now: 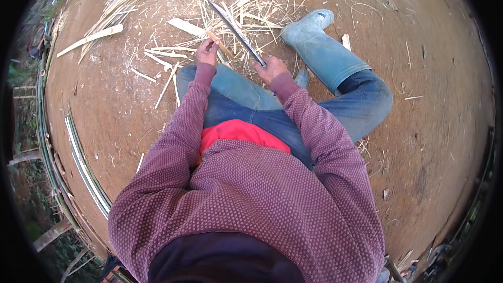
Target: The person sits on the ground and uses a machete to split long bamboo poles into thin strips. They repeatedly pick up bamboo pieces, position them on their leg, and strike them with the machete to create smaller slats, which accumulate on the ground.
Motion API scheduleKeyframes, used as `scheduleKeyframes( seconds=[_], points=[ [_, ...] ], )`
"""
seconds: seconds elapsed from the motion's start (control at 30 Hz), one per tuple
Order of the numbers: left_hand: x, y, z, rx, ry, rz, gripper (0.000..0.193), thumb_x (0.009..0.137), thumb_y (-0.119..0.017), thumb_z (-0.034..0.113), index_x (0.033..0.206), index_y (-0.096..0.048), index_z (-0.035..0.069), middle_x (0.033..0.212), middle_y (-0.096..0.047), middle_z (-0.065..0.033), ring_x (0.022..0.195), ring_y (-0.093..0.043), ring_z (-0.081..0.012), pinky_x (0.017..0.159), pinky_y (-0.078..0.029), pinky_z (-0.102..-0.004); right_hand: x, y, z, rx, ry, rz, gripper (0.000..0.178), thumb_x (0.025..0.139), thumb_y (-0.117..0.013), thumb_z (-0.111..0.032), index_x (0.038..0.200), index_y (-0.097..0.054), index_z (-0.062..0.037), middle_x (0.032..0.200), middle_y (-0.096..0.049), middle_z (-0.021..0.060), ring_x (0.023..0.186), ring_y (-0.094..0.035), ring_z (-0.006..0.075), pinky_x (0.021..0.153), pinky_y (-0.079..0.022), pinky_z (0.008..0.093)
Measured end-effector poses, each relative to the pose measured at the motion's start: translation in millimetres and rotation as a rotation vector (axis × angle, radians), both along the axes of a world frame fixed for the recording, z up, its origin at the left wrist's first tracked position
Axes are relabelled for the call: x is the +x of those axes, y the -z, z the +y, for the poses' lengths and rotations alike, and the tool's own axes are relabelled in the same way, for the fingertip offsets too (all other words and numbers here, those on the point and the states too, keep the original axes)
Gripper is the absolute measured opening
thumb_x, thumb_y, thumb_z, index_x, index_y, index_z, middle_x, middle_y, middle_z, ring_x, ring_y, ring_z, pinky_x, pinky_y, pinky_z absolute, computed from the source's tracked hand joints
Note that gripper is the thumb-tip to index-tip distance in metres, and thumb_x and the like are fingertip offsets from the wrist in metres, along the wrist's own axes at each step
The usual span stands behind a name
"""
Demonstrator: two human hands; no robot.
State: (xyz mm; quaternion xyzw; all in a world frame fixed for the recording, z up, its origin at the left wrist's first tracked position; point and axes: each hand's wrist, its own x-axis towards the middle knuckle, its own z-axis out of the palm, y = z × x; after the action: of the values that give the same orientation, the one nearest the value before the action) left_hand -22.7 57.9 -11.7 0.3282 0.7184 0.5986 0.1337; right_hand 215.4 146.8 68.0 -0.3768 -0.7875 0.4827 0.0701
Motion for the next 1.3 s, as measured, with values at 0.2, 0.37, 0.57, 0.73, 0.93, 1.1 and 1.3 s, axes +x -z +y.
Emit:
scheduleKeyframes(
  seconds=[0.2, 0.37, 0.57, 0.73, 0.93, 1.1, 1.3],
  points=[
    [26, -6, -2, 0.034, -0.050, -0.074, 0.022, 0.080, -0.065, 0.007, 0.098, -0.061, -0.003, 0.089, -0.065, -0.0087, 0.081, -0.061, -0.0131, 0.075, -0.048, -0.0253, -12, -6, -12, 0.001, 0.009, -0.003, 0.040, 0.082, -0.054, -0.041, 0.089, -0.067, -0.0038, 0.063, -0.059, 0.0213, 0.064, -0.060, 0.0365, 0.064, -0.046, 0.0444],
    [38, -16, -3, 0.007, -0.162, -0.030, 0.016, 0.078, -0.066, 0.004, 0.092, -0.059, -0.001, 0.088, -0.066, -0.0105, 0.079, -0.063, -0.0146, 0.075, -0.050, -0.0273, -18, 8, -20, -0.043, 0.007, -0.024, 0.038, 0.082, -0.054, -0.039, 0.089, -0.067, -0.0031, 0.066, -0.060, 0.0222, 0.067, -0.060, 0.0370, 0.066, -0.046, 0.0443],
    [38, -30, -5, -0.118, -0.103, 0.159, 0.014, 0.077, -0.067, 0.004, 0.089, -0.060, 0.000, 0.081, -0.064, -0.0071, 0.071, -0.061, -0.0138, 0.070, -0.051, -0.0267, -20, 17, -20, -0.082, -0.054, -0.069, 0.040, 0.082, -0.054, -0.039, 0.087, -0.067, -0.0017, 0.069, -0.061, 0.0230, 0.070, -0.061, 0.0374, 0.067, -0.047, 0.0442],
    [22, -29, -18, -0.049, -0.103, 0.144, 0.016, 0.076, -0.067, 0.005, 0.090, -0.061, 0.001, 0.081, -0.062, -0.0073, 0.072, -0.061, -0.0154, 0.066, -0.050, -0.0275, -30, 16, -22, -0.010, -0.104, -0.059, 0.044, 0.082, -0.053, -0.042, 0.085, -0.066, 0.0007, 0.072, -0.061, 0.0248, 0.070, -0.061, 0.0382, 0.067, -0.047, 0.0445],
    [22, -63, -15, -0.078, -0.052, 0.311, 0.016, 0.079, -0.067, 0.012, 0.091, -0.065, 0.003, 0.081, -0.064, -0.0095, 0.073, -0.060, -0.0155, 0.066, -0.049, -0.0282, -24, 33, -17, -0.009, -0.088, 0.033, 0.041, 0.084, -0.052, -0.039, 0.085, -0.063, 0.0005, 0.069, -0.060, 0.0236, 0.067, -0.061, 0.0380, 0.063, -0.047, 0.0436],
    [26, -78, -25, -0.091, -0.041, 0.415, 0.013, 0.078, -0.062, 0.008, 0.091, -0.063, 0.004, 0.082, -0.063, -0.0120, 0.072, -0.062, -0.0259, 0.065, -0.049, -0.0336, -28, 26, -20, -0.070, -0.075, -0.048, 0.037, 0.082, -0.054, -0.035, 0.082, -0.064, 0.0002, 0.060, -0.058, 0.0219, 0.062, -0.062, 0.0363, 0.060, -0.046, 0.0439],
    [40, -82, -33, -0.126, -0.025, 0.392, 0.012, 0.081, -0.061, 0.011, 0.090, -0.064, 0.003, 0.086, -0.064, -0.0114, 0.076, -0.062, -0.0263, 0.068, -0.049, -0.0332, -36, 9, -33, 0.175, -0.078, -0.044, 0.035, 0.081, -0.055, -0.032, 0.082, -0.065, 0.0015, 0.064, -0.057, 0.0263, 0.067, -0.060, 0.0418, 0.063, -0.046, 0.0462]
  ],
)
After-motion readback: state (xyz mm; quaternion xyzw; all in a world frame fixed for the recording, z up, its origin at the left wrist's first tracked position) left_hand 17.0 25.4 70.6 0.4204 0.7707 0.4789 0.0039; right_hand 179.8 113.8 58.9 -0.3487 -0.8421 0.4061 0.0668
